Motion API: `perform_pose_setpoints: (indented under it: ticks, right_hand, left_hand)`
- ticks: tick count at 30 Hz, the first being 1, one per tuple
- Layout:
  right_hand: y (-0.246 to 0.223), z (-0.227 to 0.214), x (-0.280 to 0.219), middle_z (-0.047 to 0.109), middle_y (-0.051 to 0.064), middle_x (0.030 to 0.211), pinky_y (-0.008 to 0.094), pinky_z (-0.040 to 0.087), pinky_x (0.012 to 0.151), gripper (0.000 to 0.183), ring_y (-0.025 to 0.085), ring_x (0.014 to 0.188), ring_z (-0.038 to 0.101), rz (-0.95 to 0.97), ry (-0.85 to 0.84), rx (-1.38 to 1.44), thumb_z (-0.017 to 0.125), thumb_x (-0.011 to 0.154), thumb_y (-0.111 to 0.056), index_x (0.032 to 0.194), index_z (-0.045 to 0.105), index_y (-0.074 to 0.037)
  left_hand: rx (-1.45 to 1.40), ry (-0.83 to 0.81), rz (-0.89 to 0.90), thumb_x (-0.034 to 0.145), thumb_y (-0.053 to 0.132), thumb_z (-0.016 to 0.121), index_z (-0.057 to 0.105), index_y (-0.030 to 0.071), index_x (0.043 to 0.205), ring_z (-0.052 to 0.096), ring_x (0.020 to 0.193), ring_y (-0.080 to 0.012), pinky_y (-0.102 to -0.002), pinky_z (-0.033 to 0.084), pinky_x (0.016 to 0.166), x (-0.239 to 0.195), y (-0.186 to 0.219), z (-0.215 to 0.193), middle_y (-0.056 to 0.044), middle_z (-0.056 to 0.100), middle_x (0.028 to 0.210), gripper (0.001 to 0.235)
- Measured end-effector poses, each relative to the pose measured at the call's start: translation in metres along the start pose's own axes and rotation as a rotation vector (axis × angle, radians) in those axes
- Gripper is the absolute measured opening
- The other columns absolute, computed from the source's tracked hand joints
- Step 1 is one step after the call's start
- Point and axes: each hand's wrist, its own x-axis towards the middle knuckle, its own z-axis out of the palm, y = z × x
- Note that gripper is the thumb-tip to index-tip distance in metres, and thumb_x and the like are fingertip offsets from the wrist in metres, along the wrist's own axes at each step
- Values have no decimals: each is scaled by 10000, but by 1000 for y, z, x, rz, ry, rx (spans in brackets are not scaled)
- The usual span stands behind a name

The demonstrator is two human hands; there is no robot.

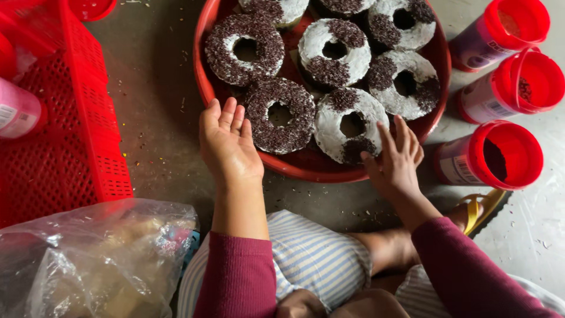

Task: The person arranges ring-shaped donuts in a red tray, then grates a block of white cheese into a bowl and sprinkles the grated cheese onto the donuts by hand.

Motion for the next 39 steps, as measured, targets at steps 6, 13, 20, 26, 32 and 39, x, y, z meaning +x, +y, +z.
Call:
perform_pose_setpoints:
  ticks: [6, 13, 20, 26, 32, 39]
  right_hand:
    - [1, 15, -17, 49, 237, 1706, 715, 39, 1173, 802, 478, 1556, 55, 103, -193, -62, 593, 915, -572, 1606, 345, -247]
    - [-32, 21, -26, -30, 235, 1689, 750, -17, 1139, 869, 472, 1548, -28, 63, -237, -83, 584, 892, -620, 1611, 301, -222]
    - [-45, 24, -27, -50, 263, 1689, 754, -36, 1135, 887, 474, 1549, -50, 137, -173, -73, 542, 951, -606, 1637, 237, -133]
    - [-53, 27, -30, -45, 218, 1695, 756, -46, 1135, 873, 451, 1558, -43, 56, -197, -59, 539, 934, -630, 1634, 257, -192]
    - [-44, 29, -30, -48, 216, 1695, 756, -52, 1127, 766, 459, 1549, -55, 90, -227, -83, 525, 941, -636, 1608, 294, -339]
    - [-1, 23, -24, -40, 229, 1718, 762, -44, 1158, 707, 452, 1582, -17, 93, -139, -72, 514, 978, -614, 1619, 365, -354]
  left_hand:
    - [52, -14, -1, 914, 348, 591, 459, 54, 1457, 539, 1294, -277, -429, 352, 1146, 1, 0, -1, -128, 606, 1348, 632]
    - [113, -30, -28, 911, 362, 605, 480, 52, 1436, 550, 1256, -242, -421, 342, 1138, 2, -10, -3, -102, 631, 1293, 622]
    - [148, -64, -80, 902, 370, 628, 542, 44, 1369, 572, 1208, -227, -434, 350, 1145, 5, -18, -7, -88, 645, 1253, 576]
    - [176, -67, -87, 885, 370, 641, 545, 57, 1361, 569, 1169, -221, -435, 352, 1135, 7, -17, -8, -76, 647, 1218, 579]
    - [195, -49, -73, 890, 348, 648, 524, 28, 1375, 586, 1173, -233, -427, 377, 1133, 3, -14, -5, -97, 652, 1203, 594]
    - [202, -37, -80, 888, 348, 641, 518, 32, 1387, 577, 1174, -232, -431, 369, 1139, 0, -12, -1, -93, 646, 1210, 603]
